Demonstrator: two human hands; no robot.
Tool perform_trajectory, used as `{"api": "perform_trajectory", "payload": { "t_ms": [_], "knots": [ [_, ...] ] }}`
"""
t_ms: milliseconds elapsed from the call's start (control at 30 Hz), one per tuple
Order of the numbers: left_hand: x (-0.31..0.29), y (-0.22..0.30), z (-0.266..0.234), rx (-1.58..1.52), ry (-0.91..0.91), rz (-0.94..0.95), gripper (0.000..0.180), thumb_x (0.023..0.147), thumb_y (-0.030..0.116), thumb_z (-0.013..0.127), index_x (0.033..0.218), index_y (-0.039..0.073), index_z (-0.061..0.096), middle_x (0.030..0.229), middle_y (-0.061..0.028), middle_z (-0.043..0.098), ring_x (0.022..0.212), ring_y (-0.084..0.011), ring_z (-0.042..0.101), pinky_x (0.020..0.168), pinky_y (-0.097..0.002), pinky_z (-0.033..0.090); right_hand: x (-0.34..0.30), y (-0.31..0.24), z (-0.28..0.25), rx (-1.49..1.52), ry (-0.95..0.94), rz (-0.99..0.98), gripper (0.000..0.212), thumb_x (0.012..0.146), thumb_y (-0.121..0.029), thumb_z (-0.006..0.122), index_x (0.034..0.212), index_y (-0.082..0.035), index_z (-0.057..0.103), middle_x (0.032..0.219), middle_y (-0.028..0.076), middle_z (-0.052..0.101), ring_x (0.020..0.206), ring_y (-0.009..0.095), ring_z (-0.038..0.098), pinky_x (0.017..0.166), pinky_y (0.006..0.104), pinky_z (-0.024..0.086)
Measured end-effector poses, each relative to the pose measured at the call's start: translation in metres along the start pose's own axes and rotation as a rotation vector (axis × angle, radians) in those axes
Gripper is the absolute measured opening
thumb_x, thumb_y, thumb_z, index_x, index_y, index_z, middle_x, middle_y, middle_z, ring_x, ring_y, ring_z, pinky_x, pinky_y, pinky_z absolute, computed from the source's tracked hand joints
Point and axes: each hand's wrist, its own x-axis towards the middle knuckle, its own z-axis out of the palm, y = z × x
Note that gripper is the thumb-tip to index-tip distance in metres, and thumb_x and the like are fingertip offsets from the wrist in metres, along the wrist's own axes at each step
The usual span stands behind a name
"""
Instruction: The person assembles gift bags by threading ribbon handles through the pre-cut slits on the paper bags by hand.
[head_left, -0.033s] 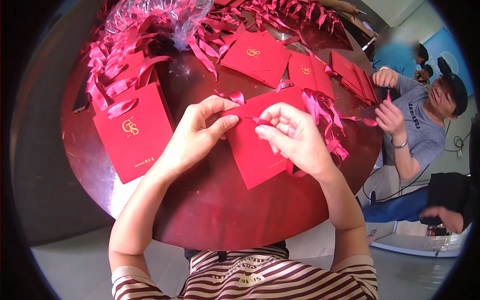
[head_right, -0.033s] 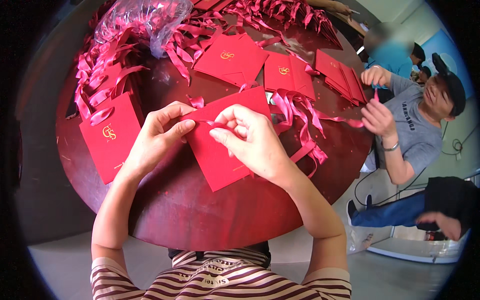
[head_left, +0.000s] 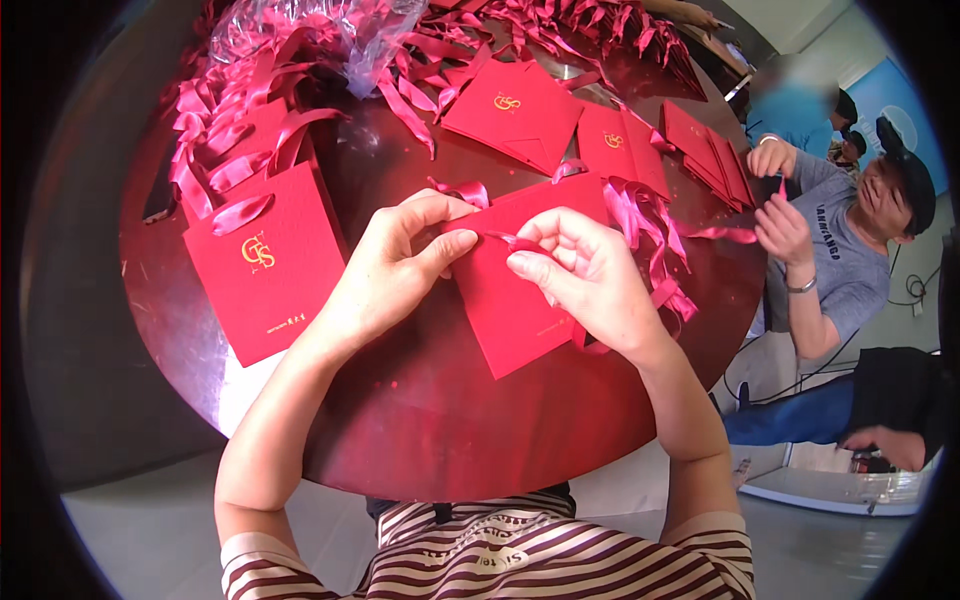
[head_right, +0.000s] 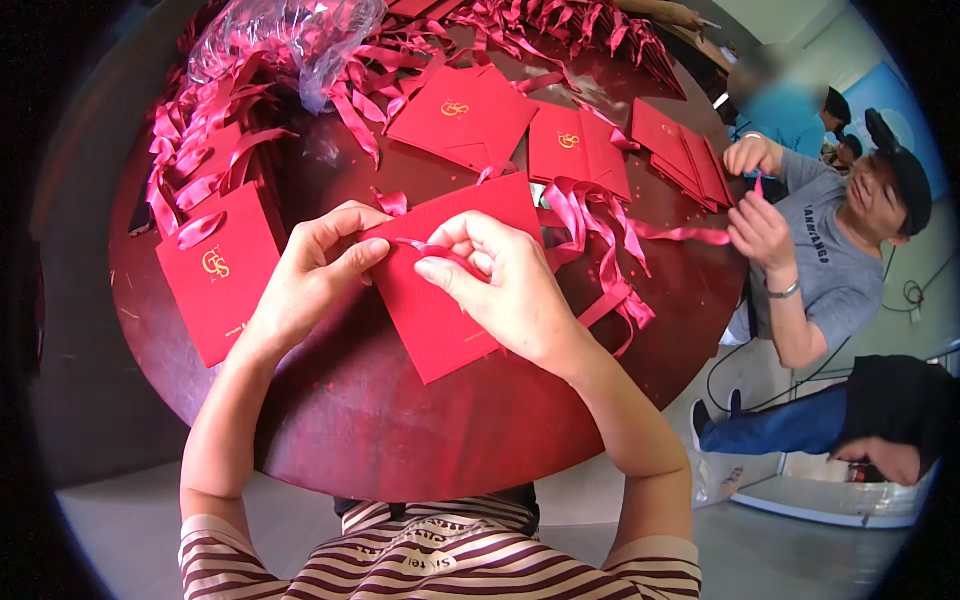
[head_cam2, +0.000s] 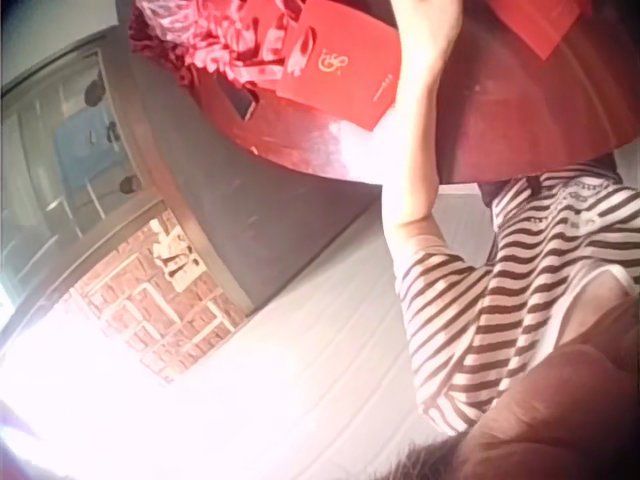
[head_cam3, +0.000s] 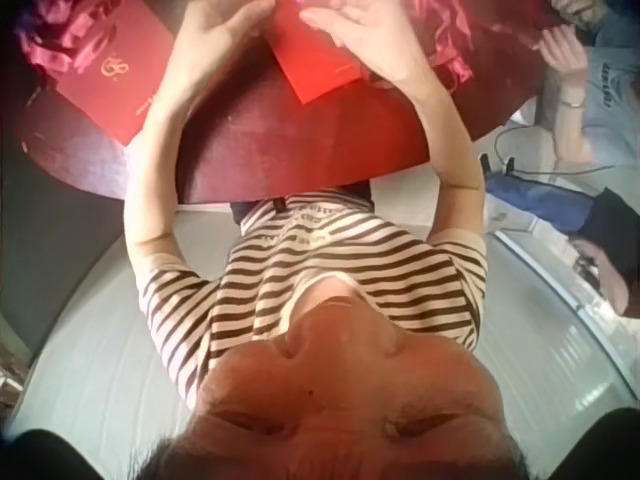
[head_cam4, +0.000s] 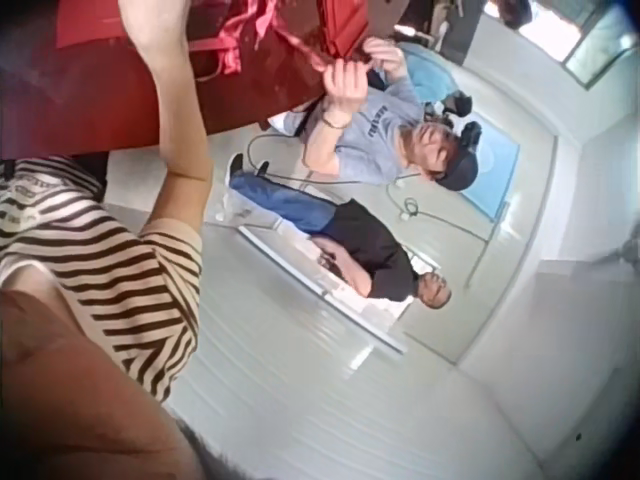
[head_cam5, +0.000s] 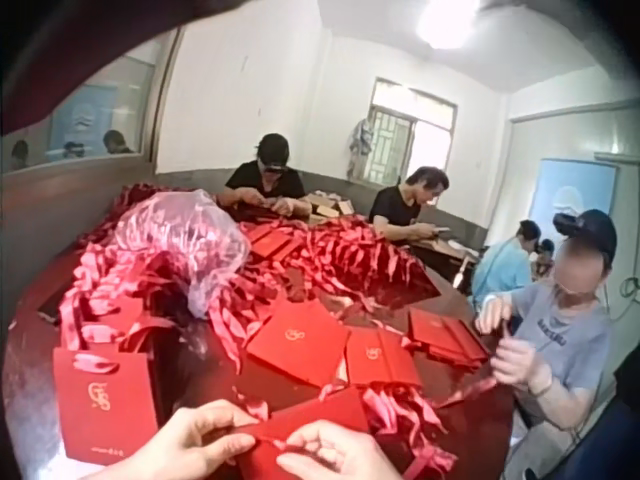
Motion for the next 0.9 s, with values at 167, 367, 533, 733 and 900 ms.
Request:
{"api": "perform_trajectory", "payload": {
  "t_ms": [167, 367, 533, 733, 900],
  "knots": [
    [-0.001, 0.001, 0.003, 0.015, -0.002, 0.023, 0.019, 0.091, 0.013, 0.057, 0.102, -0.002, 0.060, 0.092, 0.0007, 0.052, 0.080, -0.0062, 0.050, 0.069, -0.0223, 0.042, 0.000, 0.003, 0.003, 0.070, 0.036, 0.017, 0.010, 0.089, -0.010, 0.062, 0.094, -0.003, 0.056, 0.079, -0.003, 0.056, 0.067, 0.001, 0.049, 0.056, 0.0149, 0.038],
    [-0.002, -0.001, 0.006, -0.002, 0.004, 0.032, 0.020, 0.091, 0.014, 0.057, 0.102, -0.003, 0.059, 0.092, 0.0000, 0.053, 0.080, -0.0067, 0.050, 0.070, -0.0226, 0.042, -0.001, 0.008, -0.001, -0.046, 0.173, -0.172, 0.009, 0.087, -0.003, 0.063, 0.091, -0.001, 0.055, 0.080, 0.000, 0.058, 0.073, 0.004, 0.055, 0.065, 0.0168, 0.045],
    [-0.003, -0.001, 0.006, -0.013, -0.003, 0.010, 0.020, 0.091, 0.013, 0.057, 0.102, -0.003, 0.060, 0.091, -0.0005, 0.053, 0.080, -0.0072, 0.050, 0.071, -0.0228, 0.042, -0.003, 0.013, 0.002, -0.307, 0.245, -0.308, 0.011, 0.083, 0.004, 0.064, 0.086, -0.001, 0.055, 0.075, -0.001, 0.055, 0.065, 0.001, 0.049, 0.056, 0.0158, 0.039],
    [-0.004, -0.001, 0.007, 0.005, -0.004, 0.046, 0.021, 0.091, 0.012, 0.057, 0.103, -0.004, 0.060, 0.092, -0.0014, 0.053, 0.080, -0.0079, 0.051, 0.070, -0.0229, 0.042, -0.004, 0.014, 0.005, -0.353, 0.309, -0.397, 0.012, 0.080, 0.005, 0.066, 0.083, -0.001, 0.057, 0.070, -0.003, 0.052, 0.058, -0.001, 0.044, 0.050, 0.0161, 0.034],
    [-0.005, -0.001, 0.007, -0.005, 0.006, 0.034, 0.021, 0.090, 0.012, 0.058, 0.104, -0.004, 0.061, 0.095, -0.0022, 0.054, 0.081, -0.0087, 0.051, 0.070, -0.0232, 0.043, -0.005, 0.007, 0.007, -0.522, 0.353, -0.465, 0.014, 0.079, 0.003, 0.068, 0.085, -0.002, 0.057, 0.068, -0.001, 0.055, 0.055, -0.001, 0.044, 0.048, 0.0173, 0.034]
  ]
}}
